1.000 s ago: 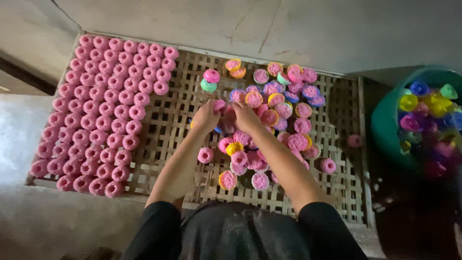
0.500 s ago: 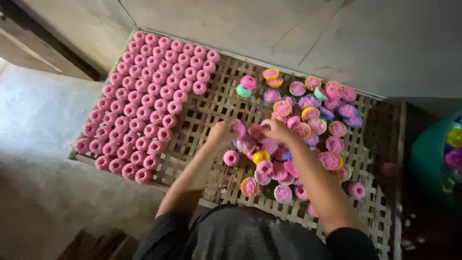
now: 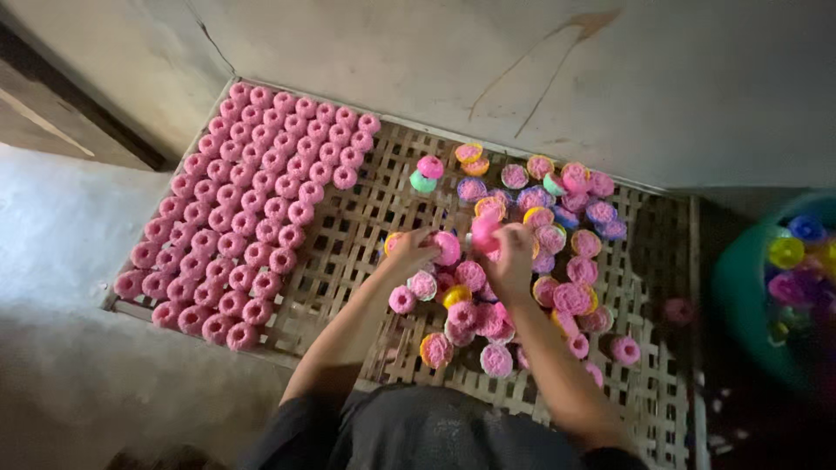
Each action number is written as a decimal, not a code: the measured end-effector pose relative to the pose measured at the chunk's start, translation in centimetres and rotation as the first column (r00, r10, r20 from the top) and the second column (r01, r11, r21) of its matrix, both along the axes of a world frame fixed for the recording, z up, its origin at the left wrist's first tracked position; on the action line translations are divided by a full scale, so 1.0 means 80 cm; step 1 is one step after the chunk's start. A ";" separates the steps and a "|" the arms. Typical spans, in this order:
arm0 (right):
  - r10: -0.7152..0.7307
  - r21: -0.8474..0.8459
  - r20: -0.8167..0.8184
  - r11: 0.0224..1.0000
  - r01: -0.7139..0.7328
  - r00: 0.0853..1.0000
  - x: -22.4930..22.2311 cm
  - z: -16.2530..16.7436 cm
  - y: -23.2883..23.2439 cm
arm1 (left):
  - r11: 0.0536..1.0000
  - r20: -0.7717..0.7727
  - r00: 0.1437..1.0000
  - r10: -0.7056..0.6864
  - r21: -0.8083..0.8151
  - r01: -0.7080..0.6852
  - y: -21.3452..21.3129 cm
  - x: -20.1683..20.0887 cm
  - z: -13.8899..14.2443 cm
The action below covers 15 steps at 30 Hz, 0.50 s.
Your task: The person scoops pink dough from a large basin into a handheld extruder gun, squeezes the plunger to extrude donut-shaped pieces onto round pink boards, and repeats the cycle. At the end, the person arranges the finished colorful donut-shaped pieces in rows on a slatted drying rack.
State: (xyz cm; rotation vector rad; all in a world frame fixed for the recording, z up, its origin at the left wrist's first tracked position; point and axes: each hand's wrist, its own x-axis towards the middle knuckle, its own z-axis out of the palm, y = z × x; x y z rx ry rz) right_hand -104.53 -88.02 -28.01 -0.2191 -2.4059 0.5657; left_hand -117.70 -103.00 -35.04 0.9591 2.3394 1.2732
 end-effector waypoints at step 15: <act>-0.009 -0.979 0.015 0.205 0.016 1.000 0.086 -0.015 -0.001 | 0.960 0.172 0.949 -0.264 -0.049 0.276 0.075 0.098 -0.012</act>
